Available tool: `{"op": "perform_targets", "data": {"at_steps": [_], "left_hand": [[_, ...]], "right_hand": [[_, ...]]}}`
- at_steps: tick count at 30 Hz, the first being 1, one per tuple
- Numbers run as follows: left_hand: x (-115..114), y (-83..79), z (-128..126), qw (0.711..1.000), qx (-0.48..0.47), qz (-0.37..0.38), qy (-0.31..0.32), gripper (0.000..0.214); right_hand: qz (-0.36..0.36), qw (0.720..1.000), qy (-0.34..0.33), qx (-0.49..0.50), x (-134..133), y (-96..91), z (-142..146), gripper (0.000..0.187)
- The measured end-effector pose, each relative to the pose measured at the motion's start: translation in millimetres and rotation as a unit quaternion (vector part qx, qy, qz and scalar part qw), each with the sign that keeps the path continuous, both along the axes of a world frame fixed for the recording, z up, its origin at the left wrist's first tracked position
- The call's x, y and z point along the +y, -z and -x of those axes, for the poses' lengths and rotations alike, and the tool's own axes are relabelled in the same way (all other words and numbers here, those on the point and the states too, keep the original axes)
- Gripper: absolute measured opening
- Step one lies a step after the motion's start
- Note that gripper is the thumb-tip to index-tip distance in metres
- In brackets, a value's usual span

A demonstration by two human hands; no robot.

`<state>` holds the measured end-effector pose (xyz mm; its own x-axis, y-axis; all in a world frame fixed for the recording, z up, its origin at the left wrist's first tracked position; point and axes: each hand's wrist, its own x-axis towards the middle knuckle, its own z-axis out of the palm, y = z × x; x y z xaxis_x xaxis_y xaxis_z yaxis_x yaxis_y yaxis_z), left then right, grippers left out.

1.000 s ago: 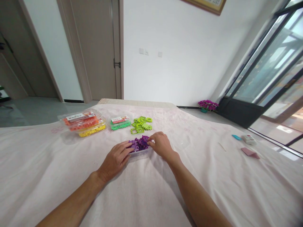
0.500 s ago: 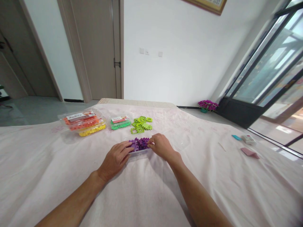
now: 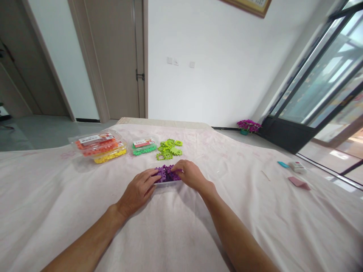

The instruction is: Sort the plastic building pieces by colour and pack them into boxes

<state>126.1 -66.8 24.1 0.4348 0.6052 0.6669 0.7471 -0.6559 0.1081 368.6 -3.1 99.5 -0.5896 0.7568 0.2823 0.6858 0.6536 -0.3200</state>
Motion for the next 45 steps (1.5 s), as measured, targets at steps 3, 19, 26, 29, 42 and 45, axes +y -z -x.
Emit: {"op": "perform_targets", "data": {"at_steps": [3, 19, 26, 29, 42, 45], "left_hand": [[-0.6, -0.7, -1.1, 1.000, 0.000, -0.001, -0.001, 0.034], [-1.7, -5.1, -3.2, 1.000, -0.013, -0.018, 0.015, 0.031], [-0.9, -3.5, -1.8, 1.000, -0.007, -0.018, 0.015, 0.031], [-1.1, -3.8, -1.6, 1.000, -0.011, -0.017, 0.014, 0.031], [-4.3, -8.2, -1.0, 0.999, -0.020, -0.026, 0.038, 0.027], [-4.4, -9.1, -1.4, 0.999, -0.022, -0.025, 0.040, 0.028]], "right_hand": [[0.000, 1.000, 0.013, 0.016, 0.7, 4.6, 1.3, 0.030], [0.140, 0.973, 0.174, -0.053, 13.6, -11.8, -62.7, 0.028], [0.166, 0.943, 0.199, -0.209, 1.8, -5.1, -61.4, 0.048], [0.196, 0.938, 0.204, -0.201, 4.2, -6.1, -63.4, 0.034], [0.191, 0.881, 0.190, 0.389, 20.4, -5.2, -48.4, 0.027], [0.269, 0.821, 0.149, 0.480, 14.0, -1.2, -21.5, 0.032]]}}
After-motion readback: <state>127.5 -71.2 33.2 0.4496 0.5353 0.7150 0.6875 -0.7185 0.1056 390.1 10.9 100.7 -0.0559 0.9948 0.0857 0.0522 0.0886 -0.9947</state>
